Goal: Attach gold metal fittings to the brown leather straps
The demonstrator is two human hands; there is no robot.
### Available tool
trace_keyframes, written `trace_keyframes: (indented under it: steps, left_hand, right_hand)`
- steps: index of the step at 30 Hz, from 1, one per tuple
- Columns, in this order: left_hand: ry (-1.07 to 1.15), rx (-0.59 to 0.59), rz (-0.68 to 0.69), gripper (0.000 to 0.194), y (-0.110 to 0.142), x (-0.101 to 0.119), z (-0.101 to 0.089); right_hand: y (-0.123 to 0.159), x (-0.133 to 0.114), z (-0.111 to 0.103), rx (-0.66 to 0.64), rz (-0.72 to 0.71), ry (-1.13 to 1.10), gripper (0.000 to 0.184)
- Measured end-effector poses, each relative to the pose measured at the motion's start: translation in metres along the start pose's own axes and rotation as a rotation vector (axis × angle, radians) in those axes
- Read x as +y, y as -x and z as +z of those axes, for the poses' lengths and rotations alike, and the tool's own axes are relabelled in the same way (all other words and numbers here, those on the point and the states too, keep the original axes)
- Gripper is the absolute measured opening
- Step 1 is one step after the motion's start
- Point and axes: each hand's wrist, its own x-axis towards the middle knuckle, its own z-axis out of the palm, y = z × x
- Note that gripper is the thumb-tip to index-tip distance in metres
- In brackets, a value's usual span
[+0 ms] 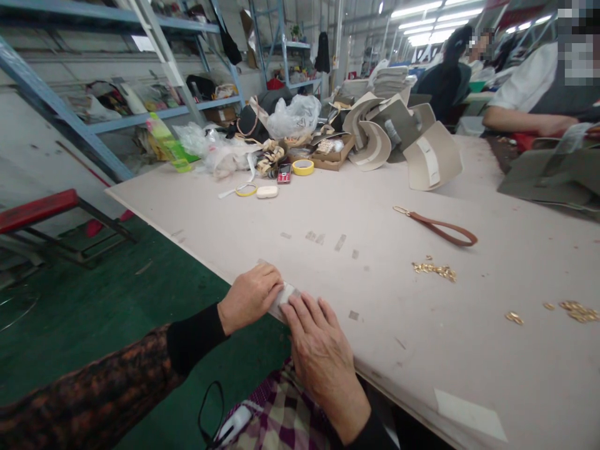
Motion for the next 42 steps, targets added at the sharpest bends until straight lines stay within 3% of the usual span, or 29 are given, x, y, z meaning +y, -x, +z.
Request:
trace_keyframes:
  steps: [13, 20, 26, 30, 33, 39, 42]
  left_hand:
    - [0.16, 0.364, -0.187, 0.016, 0.013, 0.007, 0.03]
    - [0.219, 0.45, -0.277, 0.016, 0.012, 0.012, 0.038]
    - [0.273, 0.576, -0.475, 0.021, 0.014, -0.018, 0.027]
    - [0.372, 0.469, -0.459, 0.023, 0.021, -0.031, 0.015]
    - [0.459, 0.41, -0.426, 0.022, 0.024, -0.021, 0.012]
    - [0.588, 0.467, -0.448, 0.018, 0.018, 0.003, 0.01]
    - [0.658, 0.435, -0.473, 0.018, 0.013, 0.009, 0.008]
  right_hand:
    - [0.001, -0.001, 0.0, 0.025, -0.006, -0.012, 0.046]
    - [-0.001, 0.0, 0.0, 0.02, -0.003, -0.028, 0.049]
    - [-0.002, 0.0, -0.002, 0.011, -0.003, -0.023, 0.047]
    - [-0.002, 0.001, 0.0, 0.029, 0.003, -0.031, 0.046]
    - [-0.002, 0.001, 0.001, 0.043, 0.005, -0.033, 0.046]
    - [-0.002, -0.001, 0.001, 0.039, 0.022, -0.056, 0.051]
    - [-0.001, -0.003, -0.002, 0.06, 0.026, -0.096, 0.05]
